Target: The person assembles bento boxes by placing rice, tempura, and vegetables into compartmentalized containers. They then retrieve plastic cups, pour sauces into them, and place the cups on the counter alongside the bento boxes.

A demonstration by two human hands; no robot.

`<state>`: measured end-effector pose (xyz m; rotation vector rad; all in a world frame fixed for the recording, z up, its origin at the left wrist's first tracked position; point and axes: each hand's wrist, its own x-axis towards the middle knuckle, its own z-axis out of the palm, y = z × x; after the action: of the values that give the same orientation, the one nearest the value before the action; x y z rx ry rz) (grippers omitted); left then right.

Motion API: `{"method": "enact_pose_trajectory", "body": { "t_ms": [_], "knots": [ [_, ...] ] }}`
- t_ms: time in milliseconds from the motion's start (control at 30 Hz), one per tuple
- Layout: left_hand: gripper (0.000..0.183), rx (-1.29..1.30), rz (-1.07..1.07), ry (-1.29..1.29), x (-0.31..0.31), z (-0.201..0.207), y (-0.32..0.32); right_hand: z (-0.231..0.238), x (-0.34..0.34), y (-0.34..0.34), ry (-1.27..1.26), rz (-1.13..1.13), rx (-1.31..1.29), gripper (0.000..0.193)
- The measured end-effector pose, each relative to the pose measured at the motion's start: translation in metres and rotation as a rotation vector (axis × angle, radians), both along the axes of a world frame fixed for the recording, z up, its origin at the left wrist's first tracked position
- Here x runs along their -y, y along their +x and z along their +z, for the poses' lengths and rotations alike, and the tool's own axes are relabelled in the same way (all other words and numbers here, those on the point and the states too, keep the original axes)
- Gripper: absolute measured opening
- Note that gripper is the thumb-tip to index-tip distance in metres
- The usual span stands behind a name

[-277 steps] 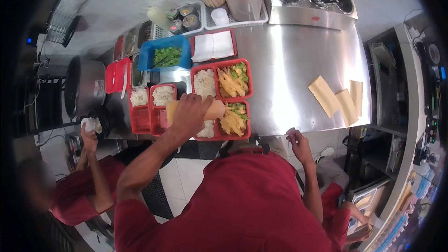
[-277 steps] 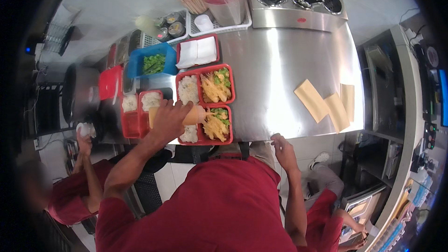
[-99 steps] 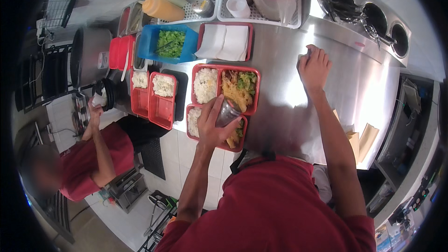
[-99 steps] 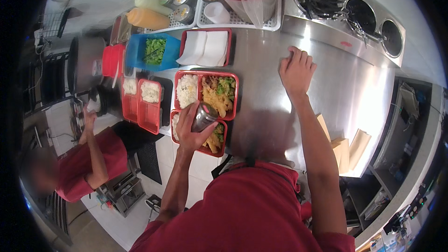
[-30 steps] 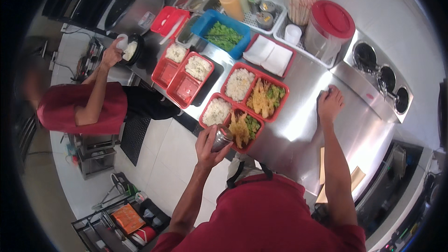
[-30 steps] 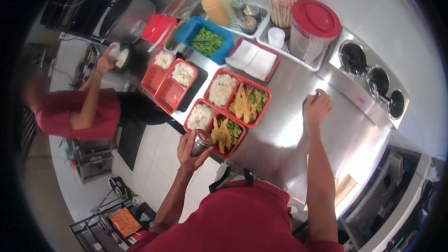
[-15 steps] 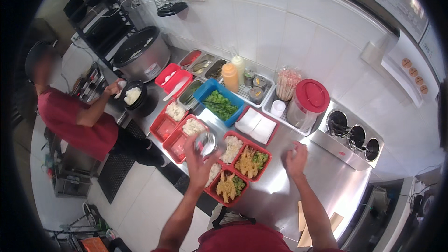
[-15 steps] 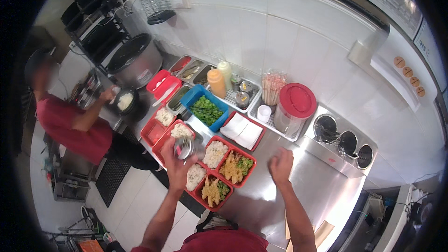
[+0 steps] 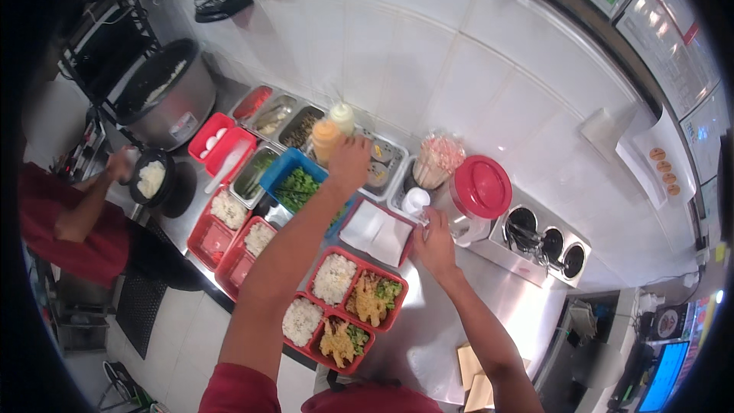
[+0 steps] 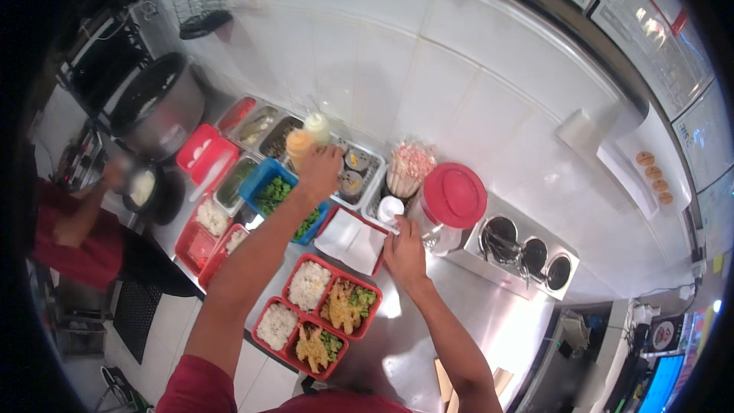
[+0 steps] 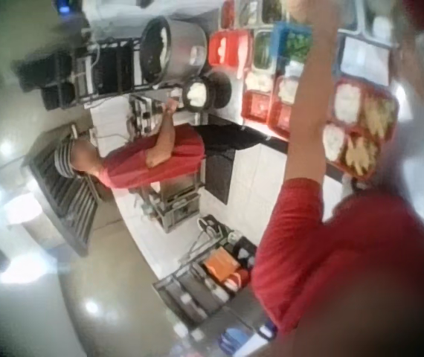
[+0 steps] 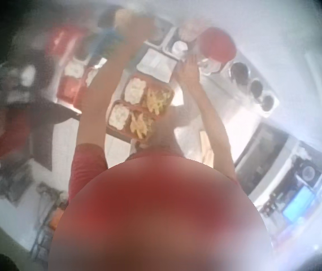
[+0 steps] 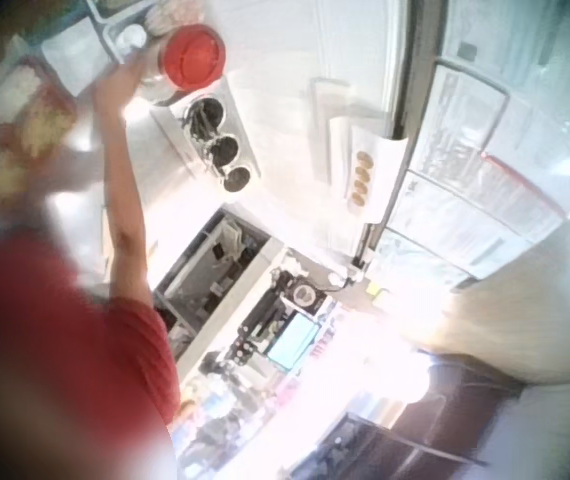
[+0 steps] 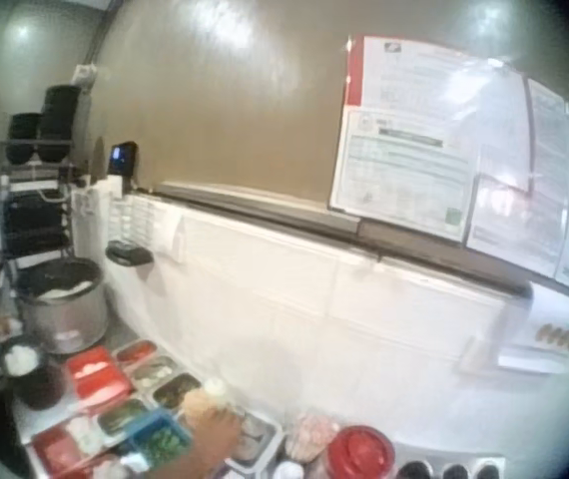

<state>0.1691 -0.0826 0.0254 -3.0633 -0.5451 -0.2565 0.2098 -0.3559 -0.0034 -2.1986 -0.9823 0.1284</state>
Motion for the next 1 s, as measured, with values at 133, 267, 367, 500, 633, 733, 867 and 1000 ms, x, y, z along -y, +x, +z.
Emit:
{"method": "enact_pose_trajectory", "body": {
  "t_ms": [133,267,367,500,633,733,867,1000],
  "knots": [
    [0.039,-0.317,0.007,0.116,-0.014,-0.033,0.008,-0.023,0.051,-0.025,-0.055,-0.042,-0.110,0.038],
    [0.042,-0.235,-0.016,0.199,-0.010,-0.030,0.008,-0.039,0.101,-0.036,-0.049,-0.098,-0.290,0.036],
    [0.049,-0.154,-0.021,0.165,0.004,0.001,-0.007,-0.044,0.137,-0.045,0.043,-0.155,-0.310,0.029],
    [0.042,0.315,-0.057,-0.250,0.059,0.044,-0.088,-0.047,0.186,-0.064,0.087,-0.202,-0.288,0.023],
    [0.033,0.381,-0.005,-0.585,0.139,0.055,-0.221,-0.051,0.228,-0.113,0.208,-0.276,-0.295,0.027],
    [0.027,0.291,0.005,-0.640,0.176,0.054,-0.306,-0.058,0.241,-0.161,0.294,-0.293,-0.314,0.029],
    [0.036,0.193,0.283,-0.602,0.200,0.055,-0.383,-0.039,0.219,-0.198,0.315,-0.181,-0.421,0.027],
    [0.047,0.177,0.099,-0.986,0.212,0.049,-0.382,-0.007,0.217,-0.231,0.406,-0.150,-0.402,0.027]
  ]
}}
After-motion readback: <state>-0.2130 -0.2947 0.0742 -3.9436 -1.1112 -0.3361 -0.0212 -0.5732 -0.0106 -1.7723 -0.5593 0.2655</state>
